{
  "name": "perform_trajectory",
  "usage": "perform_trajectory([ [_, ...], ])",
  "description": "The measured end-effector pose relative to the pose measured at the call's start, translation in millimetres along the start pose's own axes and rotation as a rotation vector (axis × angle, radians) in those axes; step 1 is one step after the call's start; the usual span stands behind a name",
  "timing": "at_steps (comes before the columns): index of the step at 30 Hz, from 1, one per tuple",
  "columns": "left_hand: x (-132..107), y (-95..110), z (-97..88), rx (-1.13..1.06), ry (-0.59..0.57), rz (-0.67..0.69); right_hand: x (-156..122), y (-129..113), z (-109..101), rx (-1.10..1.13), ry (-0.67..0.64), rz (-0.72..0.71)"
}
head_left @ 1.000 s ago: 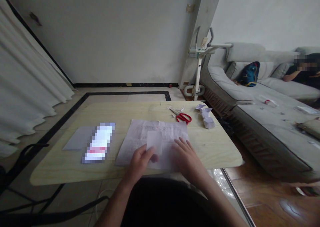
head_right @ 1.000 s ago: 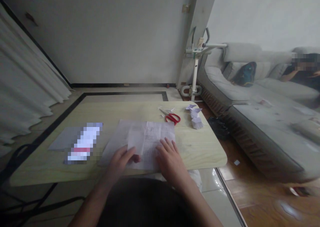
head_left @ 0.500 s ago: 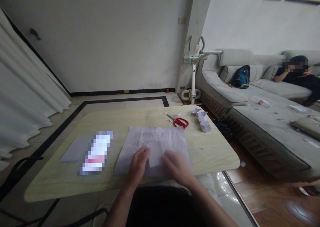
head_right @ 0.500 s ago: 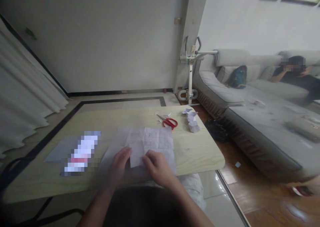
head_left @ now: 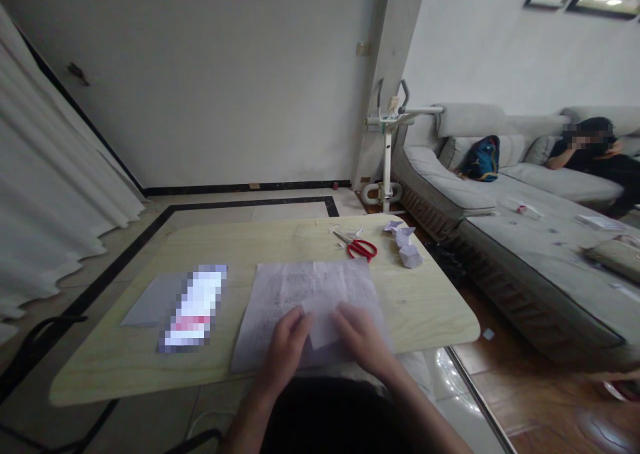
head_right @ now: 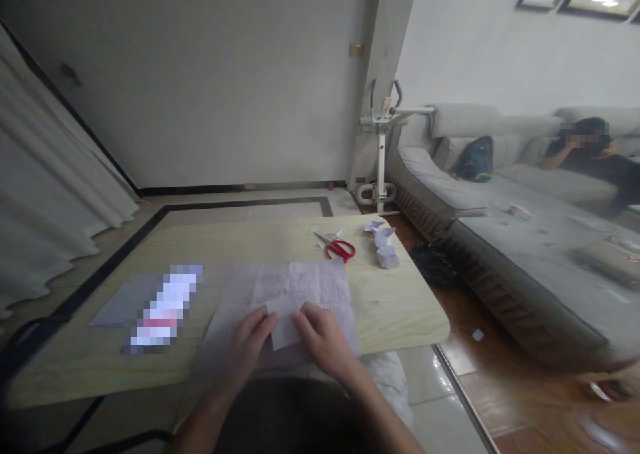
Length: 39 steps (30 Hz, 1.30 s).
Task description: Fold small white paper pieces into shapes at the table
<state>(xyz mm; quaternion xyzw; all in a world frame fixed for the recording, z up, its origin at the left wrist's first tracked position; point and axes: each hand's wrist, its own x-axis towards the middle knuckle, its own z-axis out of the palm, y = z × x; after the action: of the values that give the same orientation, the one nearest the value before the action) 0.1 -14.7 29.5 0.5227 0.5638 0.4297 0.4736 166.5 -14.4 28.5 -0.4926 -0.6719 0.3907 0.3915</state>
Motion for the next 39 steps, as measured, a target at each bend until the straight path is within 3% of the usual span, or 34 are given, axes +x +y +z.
perform_trajectory([
  [3, 5.8, -3.1, 0.1, 0.021, 0.015, 0.018, 6.0, 2.7, 5.3, -0.026, 0.052, -0.016],
  [8, 13.4, -5.0, 1.7, 0.010, 0.181, -0.038, 11.5, 6.0, 14.0, -0.007, 0.101, -0.007],
  [15, 11.9, -12.0, 5.8, -0.013, 0.233, 0.040, 19.7, 4.3, 17.2, -0.024, 0.127, 0.017],
  [19, 10.2, -11.8, 4.6, 0.006, 0.185, 0.049, 17.0, 8.3, 16.1, -0.006, 0.107, -0.028],
  [24, 8.3, -9.0, 3.8, 0.060, 0.068, 0.144, 12.6, 8.0, 12.4, 0.046, 0.115, 0.016],
  [32, 6.6, -12.4, 6.0, 0.067, 0.057, 0.185, 13.3, 10.9, 15.1, 0.023, 0.183, 0.067],
  [39, 5.8, -12.9, 6.8, 0.058, 0.055, 0.222, 12.6, 4.0, 10.1, 0.062, 0.131, 0.049],
])
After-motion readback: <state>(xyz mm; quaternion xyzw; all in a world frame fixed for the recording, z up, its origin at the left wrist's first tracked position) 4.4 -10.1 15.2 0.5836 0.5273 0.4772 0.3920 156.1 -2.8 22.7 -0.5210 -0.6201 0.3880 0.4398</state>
